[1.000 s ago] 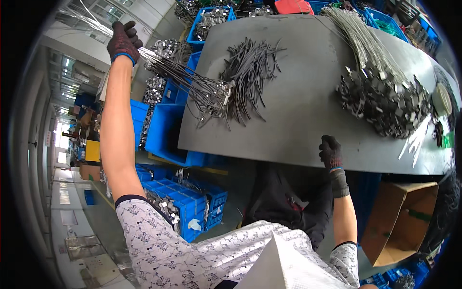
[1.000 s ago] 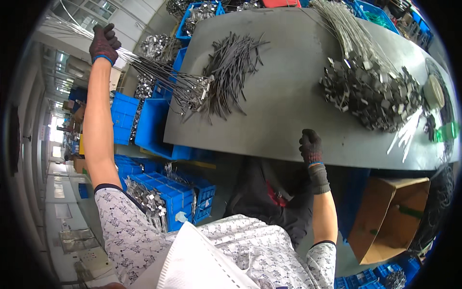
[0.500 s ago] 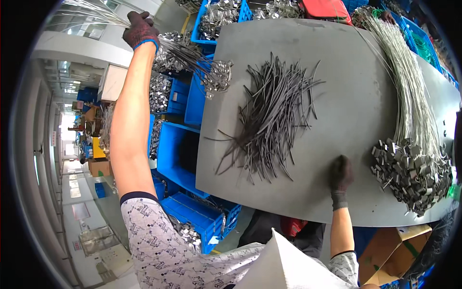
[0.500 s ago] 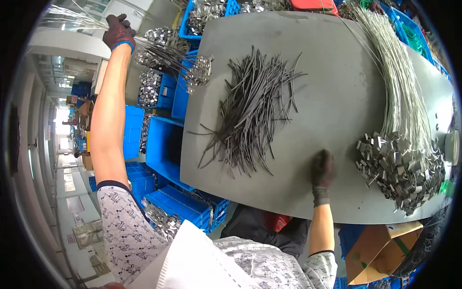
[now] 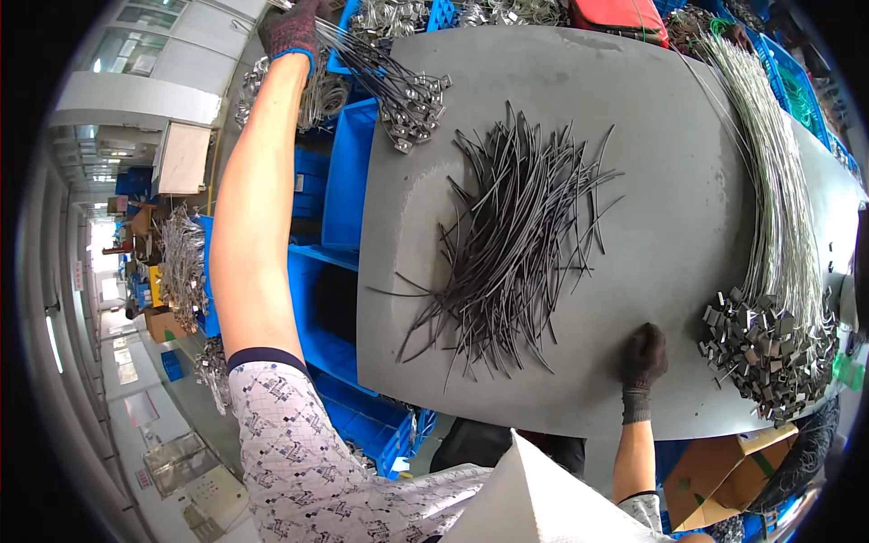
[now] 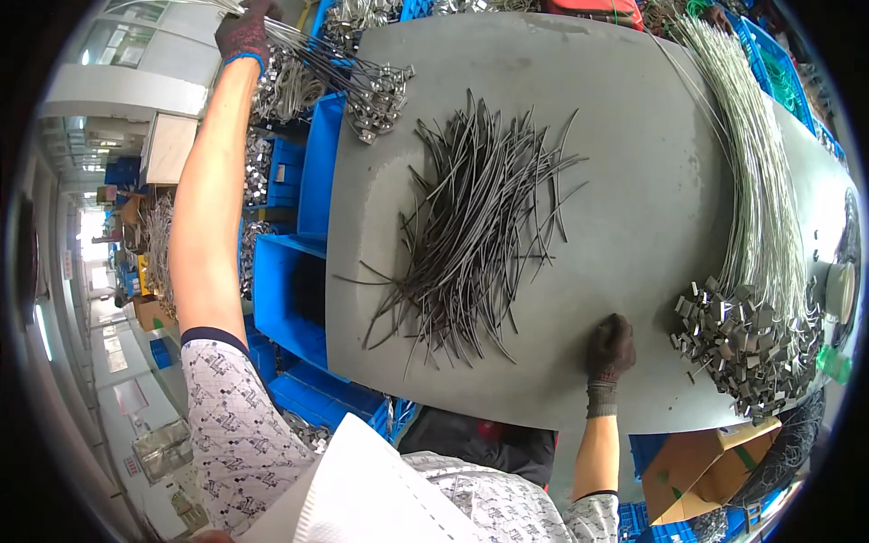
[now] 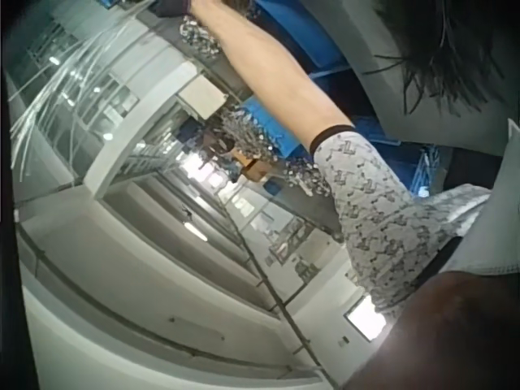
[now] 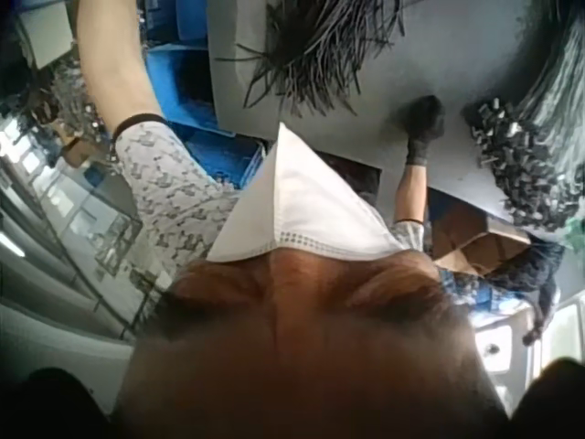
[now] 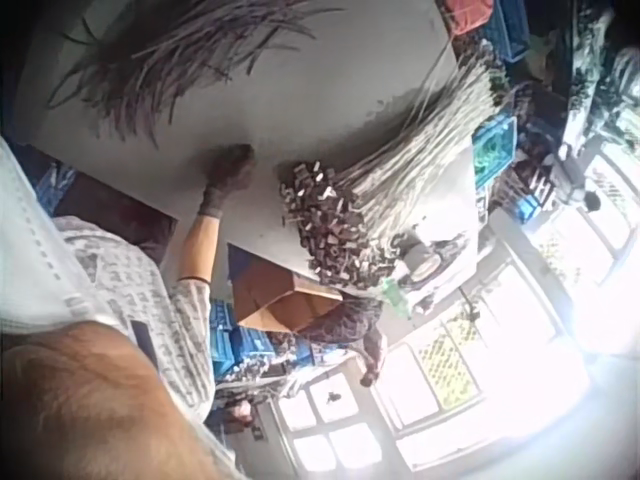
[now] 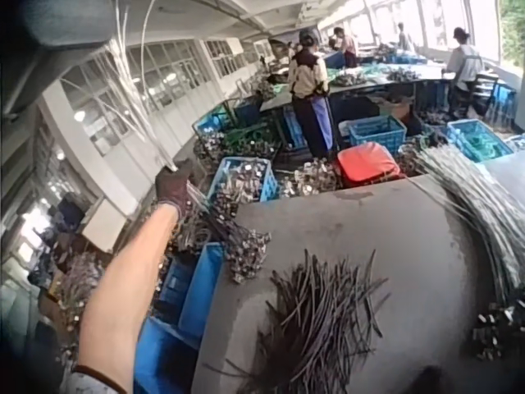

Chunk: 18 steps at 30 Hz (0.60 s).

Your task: Sorting and organizing bundles of electrical cables on an industrial workbench.

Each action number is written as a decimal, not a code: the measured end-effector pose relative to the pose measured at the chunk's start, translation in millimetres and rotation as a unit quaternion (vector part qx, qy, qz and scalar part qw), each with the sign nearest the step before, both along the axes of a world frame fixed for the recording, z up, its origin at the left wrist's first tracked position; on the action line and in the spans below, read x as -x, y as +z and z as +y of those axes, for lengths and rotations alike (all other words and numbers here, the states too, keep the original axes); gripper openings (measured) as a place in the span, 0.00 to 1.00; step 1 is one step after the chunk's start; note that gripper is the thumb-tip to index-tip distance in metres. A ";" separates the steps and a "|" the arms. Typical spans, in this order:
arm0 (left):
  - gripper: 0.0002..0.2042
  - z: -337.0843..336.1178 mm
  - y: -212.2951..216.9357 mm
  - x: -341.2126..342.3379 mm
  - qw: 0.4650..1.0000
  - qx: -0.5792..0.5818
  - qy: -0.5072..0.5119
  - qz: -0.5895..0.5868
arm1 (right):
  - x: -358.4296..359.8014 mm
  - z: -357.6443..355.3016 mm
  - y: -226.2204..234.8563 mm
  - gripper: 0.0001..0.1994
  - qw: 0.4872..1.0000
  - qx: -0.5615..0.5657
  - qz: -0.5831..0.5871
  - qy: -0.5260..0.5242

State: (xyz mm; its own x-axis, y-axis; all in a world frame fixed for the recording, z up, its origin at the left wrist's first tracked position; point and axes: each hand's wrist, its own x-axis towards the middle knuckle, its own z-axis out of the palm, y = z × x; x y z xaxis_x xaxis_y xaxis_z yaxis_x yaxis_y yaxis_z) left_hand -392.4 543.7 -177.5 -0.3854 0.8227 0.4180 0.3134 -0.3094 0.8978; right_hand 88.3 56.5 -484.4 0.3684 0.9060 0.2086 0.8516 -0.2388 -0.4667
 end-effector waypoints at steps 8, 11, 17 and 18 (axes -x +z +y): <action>0.41 -82.5 10.8 63.8 0.931 0.024 0.143 0.334 | -2.3 -16.6 -1.3 0.11 0.998 0.008 0.049 0.027; 0.29 -182.5 -73.7 -12.5 0.896 0.218 0.072 0.381 | -27.3 -27.0 2.2 0.11 1.000 0.011 0.022 0.007; 0.31 -476.9 -296.2 203.3 0.564 0.244 -0.070 0.786 | -12.6 -13.2 26.8 0.10 0.980 0.000 0.168 0.105; 0.25 -481.1 -357.6 110.2 0.436 0.092 -0.097 0.890 | -36.1 -20.9 16.1 0.11 0.989 0.026 0.107 0.100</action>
State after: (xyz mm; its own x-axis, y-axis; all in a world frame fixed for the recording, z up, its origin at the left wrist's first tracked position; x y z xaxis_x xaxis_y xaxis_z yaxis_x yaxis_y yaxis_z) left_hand -502.6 62.6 -535.1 0.4992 0.8500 -0.1681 0.5477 -0.4599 -0.6989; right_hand 124.4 35.6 -468.3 0.2120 0.9725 0.0964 0.7677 -0.1047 -0.6322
